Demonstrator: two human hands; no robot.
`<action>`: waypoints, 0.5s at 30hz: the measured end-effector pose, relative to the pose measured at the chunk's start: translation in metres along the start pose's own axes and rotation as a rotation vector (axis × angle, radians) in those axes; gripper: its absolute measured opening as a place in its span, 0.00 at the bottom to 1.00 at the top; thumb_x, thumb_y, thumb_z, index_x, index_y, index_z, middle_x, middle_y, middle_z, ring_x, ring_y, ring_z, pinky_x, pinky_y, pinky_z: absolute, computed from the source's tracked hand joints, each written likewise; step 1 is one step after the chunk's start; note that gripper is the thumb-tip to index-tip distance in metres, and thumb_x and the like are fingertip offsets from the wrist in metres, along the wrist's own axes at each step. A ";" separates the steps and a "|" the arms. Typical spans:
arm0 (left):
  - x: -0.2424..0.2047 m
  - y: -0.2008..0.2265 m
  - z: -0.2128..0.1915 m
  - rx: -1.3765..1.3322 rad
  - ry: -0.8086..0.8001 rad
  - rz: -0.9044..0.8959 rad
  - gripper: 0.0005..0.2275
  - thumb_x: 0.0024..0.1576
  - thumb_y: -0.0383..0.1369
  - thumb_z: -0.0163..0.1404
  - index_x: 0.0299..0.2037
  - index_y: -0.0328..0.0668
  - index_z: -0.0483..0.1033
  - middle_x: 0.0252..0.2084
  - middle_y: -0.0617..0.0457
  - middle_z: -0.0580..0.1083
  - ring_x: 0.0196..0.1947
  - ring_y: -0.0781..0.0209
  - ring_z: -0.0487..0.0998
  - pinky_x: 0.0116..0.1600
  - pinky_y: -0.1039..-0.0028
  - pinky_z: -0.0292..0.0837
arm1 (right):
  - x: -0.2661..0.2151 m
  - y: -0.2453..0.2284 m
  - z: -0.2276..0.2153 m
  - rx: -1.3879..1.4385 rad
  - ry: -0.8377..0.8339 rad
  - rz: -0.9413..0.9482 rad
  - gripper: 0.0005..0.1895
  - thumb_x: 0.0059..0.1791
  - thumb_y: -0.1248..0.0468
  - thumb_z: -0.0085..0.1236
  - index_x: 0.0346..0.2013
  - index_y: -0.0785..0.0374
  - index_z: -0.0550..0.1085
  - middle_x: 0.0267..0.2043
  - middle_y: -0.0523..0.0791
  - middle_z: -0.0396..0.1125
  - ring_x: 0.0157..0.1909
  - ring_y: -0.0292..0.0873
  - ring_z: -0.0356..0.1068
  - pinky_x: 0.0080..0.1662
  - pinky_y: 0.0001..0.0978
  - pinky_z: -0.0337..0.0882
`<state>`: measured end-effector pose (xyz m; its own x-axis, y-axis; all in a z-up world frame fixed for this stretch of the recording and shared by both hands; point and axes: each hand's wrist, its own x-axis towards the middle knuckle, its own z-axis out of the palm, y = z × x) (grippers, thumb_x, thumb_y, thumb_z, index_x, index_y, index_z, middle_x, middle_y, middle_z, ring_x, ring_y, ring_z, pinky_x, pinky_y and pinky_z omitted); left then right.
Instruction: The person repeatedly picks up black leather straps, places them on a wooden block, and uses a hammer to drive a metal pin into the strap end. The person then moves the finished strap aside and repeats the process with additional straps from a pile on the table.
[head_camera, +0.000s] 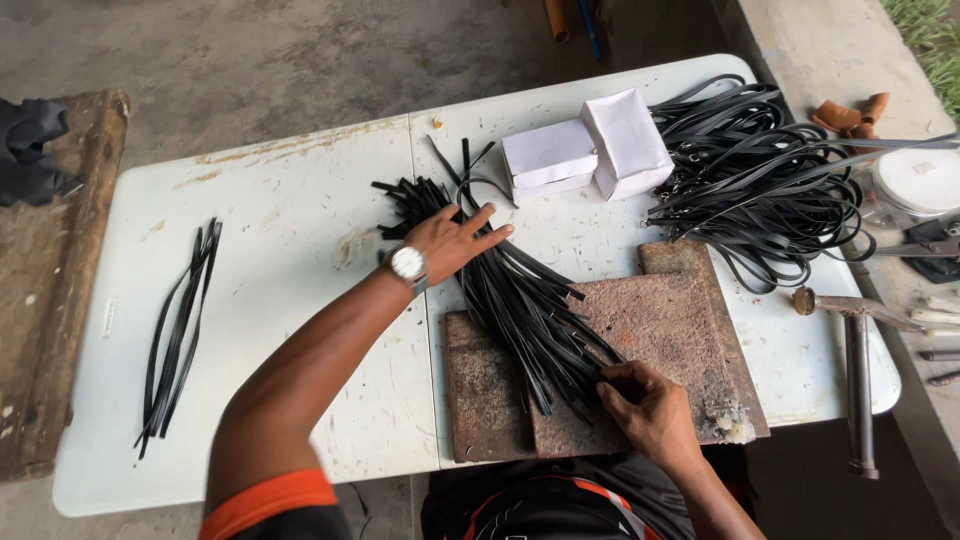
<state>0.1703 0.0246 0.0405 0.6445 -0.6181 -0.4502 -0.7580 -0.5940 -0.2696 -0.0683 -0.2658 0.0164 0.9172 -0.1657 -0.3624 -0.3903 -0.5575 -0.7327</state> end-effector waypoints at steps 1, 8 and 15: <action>0.013 -0.002 -0.003 0.004 -0.039 0.019 0.53 0.46 0.14 0.56 0.77 0.66 0.36 0.78 0.41 0.41 0.45 0.57 0.79 0.73 0.61 0.55 | 0.000 0.000 0.001 0.018 0.012 -0.011 0.15 0.45 0.60 0.66 0.44 0.62 0.80 0.25 0.46 0.78 0.27 0.37 0.74 0.33 0.31 0.73; 0.036 -0.030 0.052 -0.129 0.126 0.196 0.08 0.53 0.27 0.57 0.42 0.40 0.78 0.50 0.48 0.74 0.55 0.56 0.74 0.68 0.65 0.65 | 0.007 0.018 0.000 0.199 0.009 -0.019 0.14 0.47 0.61 0.65 0.45 0.62 0.80 0.32 0.45 0.78 0.34 0.34 0.74 0.38 0.28 0.74; -0.032 -0.025 0.111 -0.346 -0.174 -0.160 0.08 0.45 0.28 0.60 0.21 0.34 0.74 0.27 0.39 0.74 0.29 0.48 0.78 0.51 0.58 0.77 | 0.021 0.039 0.003 0.323 -0.001 -0.015 0.13 0.47 0.62 0.62 0.45 0.61 0.75 0.36 0.41 0.76 0.39 0.35 0.75 0.42 0.28 0.76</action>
<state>0.1577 0.1161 -0.0332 0.7025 -0.4252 -0.5707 -0.5517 -0.8320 -0.0591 -0.0650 -0.2882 -0.0218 0.9230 -0.1584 -0.3508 -0.3824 -0.2733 -0.8827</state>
